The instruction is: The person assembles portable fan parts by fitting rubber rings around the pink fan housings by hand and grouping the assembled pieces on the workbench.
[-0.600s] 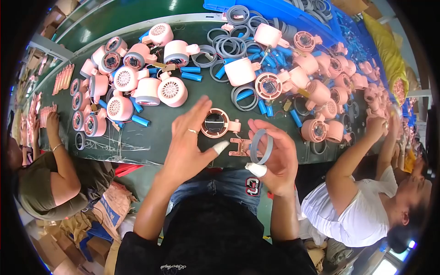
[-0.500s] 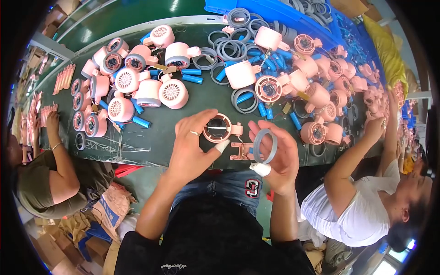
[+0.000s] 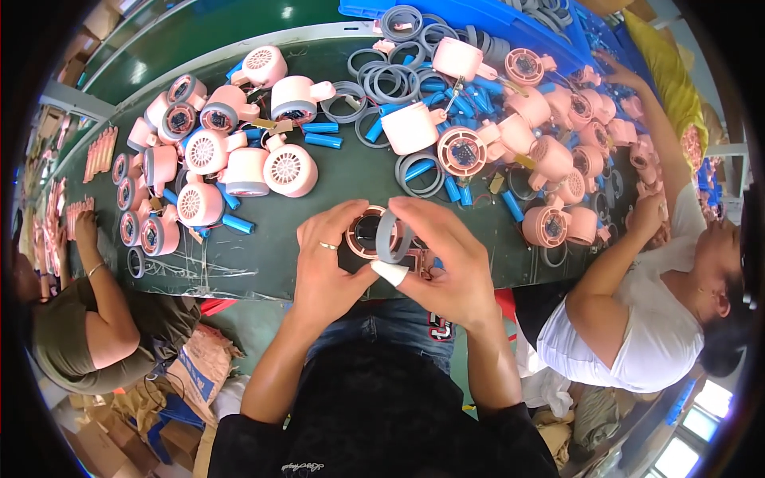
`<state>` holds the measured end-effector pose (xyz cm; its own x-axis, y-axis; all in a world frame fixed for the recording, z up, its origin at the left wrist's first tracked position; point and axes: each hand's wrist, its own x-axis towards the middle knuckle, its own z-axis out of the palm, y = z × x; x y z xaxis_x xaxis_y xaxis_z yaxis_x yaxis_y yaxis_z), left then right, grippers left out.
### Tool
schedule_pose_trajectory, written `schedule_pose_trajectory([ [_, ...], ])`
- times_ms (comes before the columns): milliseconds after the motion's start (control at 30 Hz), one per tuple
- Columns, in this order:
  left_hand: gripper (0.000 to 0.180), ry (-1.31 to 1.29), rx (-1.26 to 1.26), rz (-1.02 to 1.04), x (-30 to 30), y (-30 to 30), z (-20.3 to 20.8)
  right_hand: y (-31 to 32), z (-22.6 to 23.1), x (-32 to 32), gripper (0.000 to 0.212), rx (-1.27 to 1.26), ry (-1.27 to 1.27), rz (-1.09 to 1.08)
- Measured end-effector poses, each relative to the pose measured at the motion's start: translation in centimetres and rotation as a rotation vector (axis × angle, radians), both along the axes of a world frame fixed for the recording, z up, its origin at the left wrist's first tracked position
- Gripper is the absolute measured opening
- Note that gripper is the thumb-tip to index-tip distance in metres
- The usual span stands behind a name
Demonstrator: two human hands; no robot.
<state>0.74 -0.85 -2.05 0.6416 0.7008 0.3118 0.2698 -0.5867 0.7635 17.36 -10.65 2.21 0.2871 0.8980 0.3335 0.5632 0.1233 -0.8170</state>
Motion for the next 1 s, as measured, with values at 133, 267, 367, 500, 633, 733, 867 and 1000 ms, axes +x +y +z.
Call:
schedule_pose_trajectory([
  [133, 0.078, -0.016, 0.010, 0.002, 0.0, 0.1, -0.2, 0.4, 0.0, -0.5, 0.069, -0.035, -0.027, 0.021],
  [267, 0.078, -0.020, 0.024, -0.004, 0.0, 0.2, -0.2, 0.3, 0.1, -0.7, 0.066, -0.124, 0.040, -0.016],
  [367, 0.079, -0.017, 0.025, 0.000, -0.3, 0.3, -0.2, 0.3, 0.5, -0.8, 0.065, -0.173, 0.020, -0.023],
  [500, 0.078, -0.009, -0.008, 0.008, -0.1, 0.1, 0.2, 0.3, 0.4, -0.9, 0.069, -0.189, 0.044, -0.065],
  [633, 0.075, -0.015, -0.025, 0.003, -0.2, 0.3, 0.1, 0.5, 0.2, -0.8, 0.070, -0.168, -0.027, -0.020],
  [733, 0.074, -0.021, -0.022, 0.005, -0.2, 0.3, 0.0, 0.6, 0.7, -0.9, 0.070, -0.170, -0.060, -0.006],
  [867, 0.079, -0.003, -0.033, 0.013, -0.3, 0.2, -0.1, 0.8, 0.8, -1.1, 0.069, -0.205, -0.055, 0.018],
  [1000, 0.095, 0.023, -0.071, 0.032, -0.3, 0.1, 0.0, 1.3, 1.8, -1.5, 0.066, -0.231, -0.101, 0.034],
])
